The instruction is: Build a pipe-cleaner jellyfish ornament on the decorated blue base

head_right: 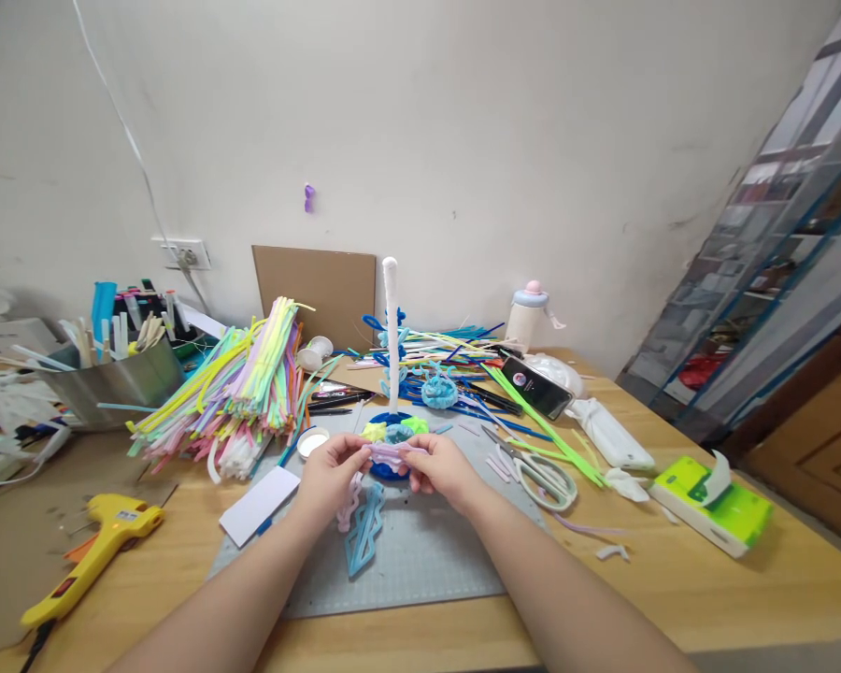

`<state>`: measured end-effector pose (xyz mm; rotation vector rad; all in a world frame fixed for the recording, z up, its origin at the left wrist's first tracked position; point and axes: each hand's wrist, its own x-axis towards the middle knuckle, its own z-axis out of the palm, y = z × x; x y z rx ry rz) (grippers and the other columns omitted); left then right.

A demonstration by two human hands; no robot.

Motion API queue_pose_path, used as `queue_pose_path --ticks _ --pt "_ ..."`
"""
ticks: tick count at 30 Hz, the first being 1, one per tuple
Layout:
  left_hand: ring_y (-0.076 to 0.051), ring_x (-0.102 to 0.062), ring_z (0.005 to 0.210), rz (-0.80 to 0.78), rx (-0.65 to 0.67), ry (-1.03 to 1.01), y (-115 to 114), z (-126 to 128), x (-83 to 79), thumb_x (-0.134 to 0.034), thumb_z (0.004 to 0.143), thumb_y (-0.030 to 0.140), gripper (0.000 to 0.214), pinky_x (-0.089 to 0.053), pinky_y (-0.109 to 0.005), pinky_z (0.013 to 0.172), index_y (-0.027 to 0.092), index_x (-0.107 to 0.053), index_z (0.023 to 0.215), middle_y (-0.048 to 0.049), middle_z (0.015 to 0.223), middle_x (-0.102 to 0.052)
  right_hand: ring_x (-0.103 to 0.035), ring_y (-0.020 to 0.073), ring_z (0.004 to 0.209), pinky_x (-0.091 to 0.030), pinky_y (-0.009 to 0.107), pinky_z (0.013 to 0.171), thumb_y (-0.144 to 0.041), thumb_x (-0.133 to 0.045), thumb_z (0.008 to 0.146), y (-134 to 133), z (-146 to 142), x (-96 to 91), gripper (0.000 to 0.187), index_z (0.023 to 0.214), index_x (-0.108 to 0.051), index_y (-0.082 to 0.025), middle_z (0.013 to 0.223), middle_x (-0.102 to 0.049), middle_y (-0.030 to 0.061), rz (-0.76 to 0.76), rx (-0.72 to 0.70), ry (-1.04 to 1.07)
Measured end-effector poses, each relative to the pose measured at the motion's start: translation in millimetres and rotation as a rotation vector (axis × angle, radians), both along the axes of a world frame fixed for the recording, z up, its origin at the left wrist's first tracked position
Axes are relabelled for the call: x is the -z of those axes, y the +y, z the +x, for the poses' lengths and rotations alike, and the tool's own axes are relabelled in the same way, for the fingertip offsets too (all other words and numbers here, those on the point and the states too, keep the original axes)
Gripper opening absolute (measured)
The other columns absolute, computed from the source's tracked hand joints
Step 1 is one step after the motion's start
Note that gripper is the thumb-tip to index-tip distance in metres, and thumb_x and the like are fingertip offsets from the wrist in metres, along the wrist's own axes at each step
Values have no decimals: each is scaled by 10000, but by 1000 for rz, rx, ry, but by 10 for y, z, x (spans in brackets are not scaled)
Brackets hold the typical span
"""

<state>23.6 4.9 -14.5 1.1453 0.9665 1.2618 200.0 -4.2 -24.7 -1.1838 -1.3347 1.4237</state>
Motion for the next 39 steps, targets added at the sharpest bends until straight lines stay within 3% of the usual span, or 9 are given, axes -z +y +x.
queue_pose_path --ticks 6,10,15,20,24,28,33,39 --pt "-100 -563 484 -209 -2 -175 64 -50 31 -807 501 312 322 -456 -205 509 119 -612 669 7 558 -624 -503 75 427 -303 163 343 -355 -646 716 -19 -2 -44 333 975 -541 -173 720 -644 5 48 -23 228" --pt "-80 -552 461 -345 105 -248 48 -67 37 -765 588 222 216 -442 -170 453 105 -594 649 -16 559 -619 -468 66 407 -271 166 356 -353 -682 698 -46 0 -75 354 978 -543 -187 674 -636 -6 68 9 253" --pt "-48 -532 437 -657 280 -366 20 -95 -9 -644 711 132 78 -457 -126 440 90 -584 684 -16 565 -590 -457 77 426 -263 193 394 -478 -593 744 -128 -12 -149 406 1037 -552 -199 686 -610 10 -26 -72 416" --pt "-45 -527 428 -767 361 -402 25 -114 -31 -614 735 136 90 -468 -123 447 76 -569 686 -28 568 -575 -398 71 401 -239 200 406 -345 -654 692 -148 -36 -155 303 941 -539 -217 581 -543 -36 60 -34 465" --pt "-44 -531 444 -667 306 -388 15 -103 -14 -632 718 133 78 -461 -125 451 89 -572 695 -17 573 -584 -432 76 420 -250 183 391 -399 -617 720 -104 -14 -150 252 857 -493 -226 597 -523 -48 73 91 491" --pt "-62 -532 461 -454 219 -354 2 -70 4 -711 641 154 161 -437 -150 451 121 -555 666 -3 560 -593 -419 64 386 -248 168 356 -448 -652 710 -27 6 -90 299 804 -515 -198 536 -505 -61 96 193 242" --pt "-48 -488 458 -255 116 -312 26 -33 36 -793 550 244 286 -378 -148 460 127 -576 693 39 539 -568 -411 66 359 -307 190 360 -442 -644 729 -2 -65 28 292 733 -521 -177 486 -549 -51 162 166 88" --pt "-59 -435 457 -120 97 -104 68 -52 130 -759 601 352 313 -314 -178 459 108 -621 739 31 522 -538 -447 70 369 -326 190 377 -442 -612 743 -39 -146 85 301 782 -576 -145 490 -581 -34 102 109 58"
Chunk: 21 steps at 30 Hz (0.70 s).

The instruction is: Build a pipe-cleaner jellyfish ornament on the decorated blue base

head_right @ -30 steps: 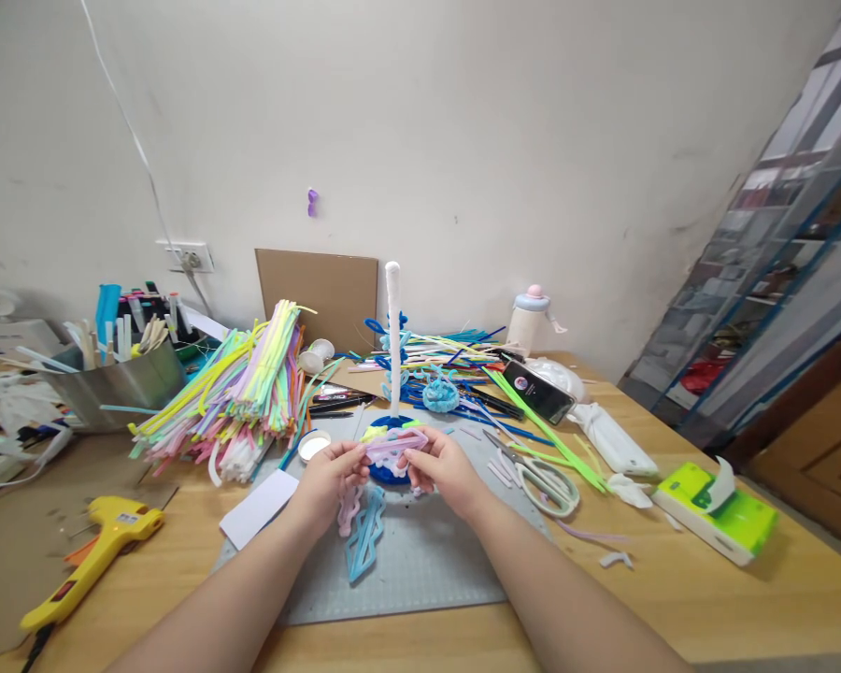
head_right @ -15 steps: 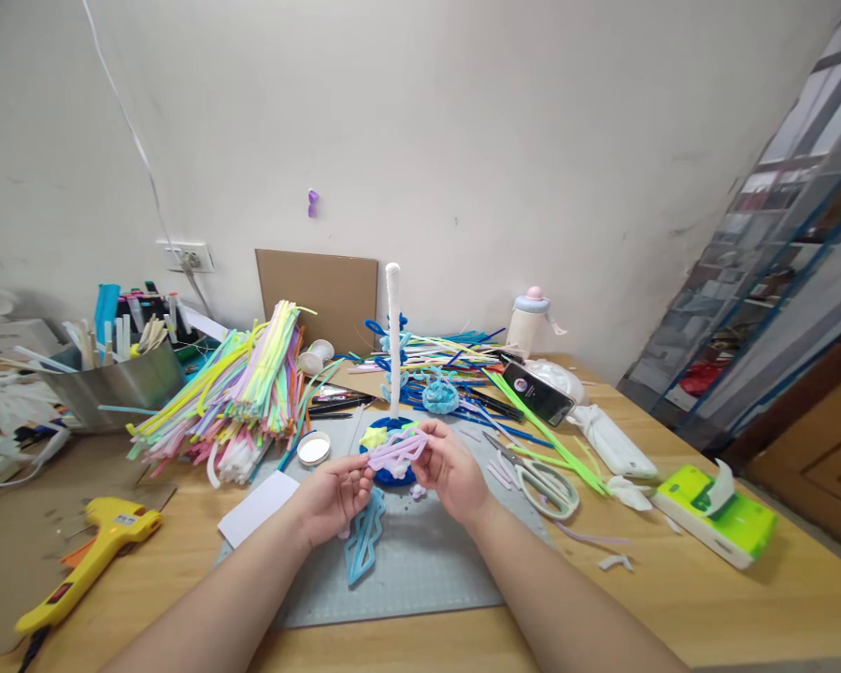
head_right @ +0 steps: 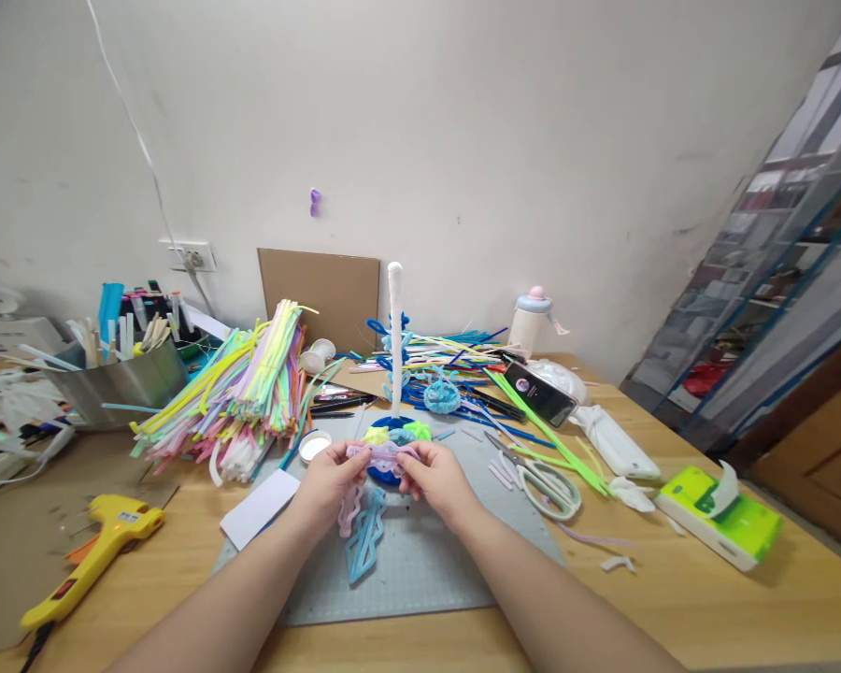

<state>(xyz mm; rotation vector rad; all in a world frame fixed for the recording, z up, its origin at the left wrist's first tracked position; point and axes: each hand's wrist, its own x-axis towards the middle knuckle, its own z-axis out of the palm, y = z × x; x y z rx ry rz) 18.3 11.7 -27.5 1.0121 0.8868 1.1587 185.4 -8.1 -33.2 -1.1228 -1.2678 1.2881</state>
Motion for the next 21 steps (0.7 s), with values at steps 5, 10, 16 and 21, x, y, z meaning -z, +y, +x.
queue_pose_path --ticks 5,10,16,21 --pt "-62 -391 412 -50 18 97 -16 -5 30 -747 580 443 374 -268 -195 416 99 -630 666 24 472 -510 -609 147 536 -416 213 422 -459 -656 676 0 -8 -6 352 787 -633 -125 614 -654 26 -20 0 -58" --pt "-69 -412 417 -46 67 150 -24 -12 36 -754 579 411 354 -272 -199 414 90 -670 701 -7 511 -574 -644 183 605 -449 237 427 -515 -615 702 -38 -27 -42 398 840 -631 -142 730 -683 50 -59 -38 -38" --pt "-133 -563 555 -22 43 124 -21 6 44 -757 584 357 293 -407 -226 540 111 -688 726 -47 636 -671 -649 185 695 -476 241 514 -468 -649 703 -70 -17 -38 355 828 -635 -136 760 -695 64 -115 -108 10" --pt "-158 -601 632 23 39 50 -37 30 14 -782 552 321 268 -444 -248 634 110 -698 695 -62 674 -694 -636 174 715 -476 235 514 -422 -641 732 -89 0 -73 303 848 -616 -143 780 -686 58 -180 -135 81"
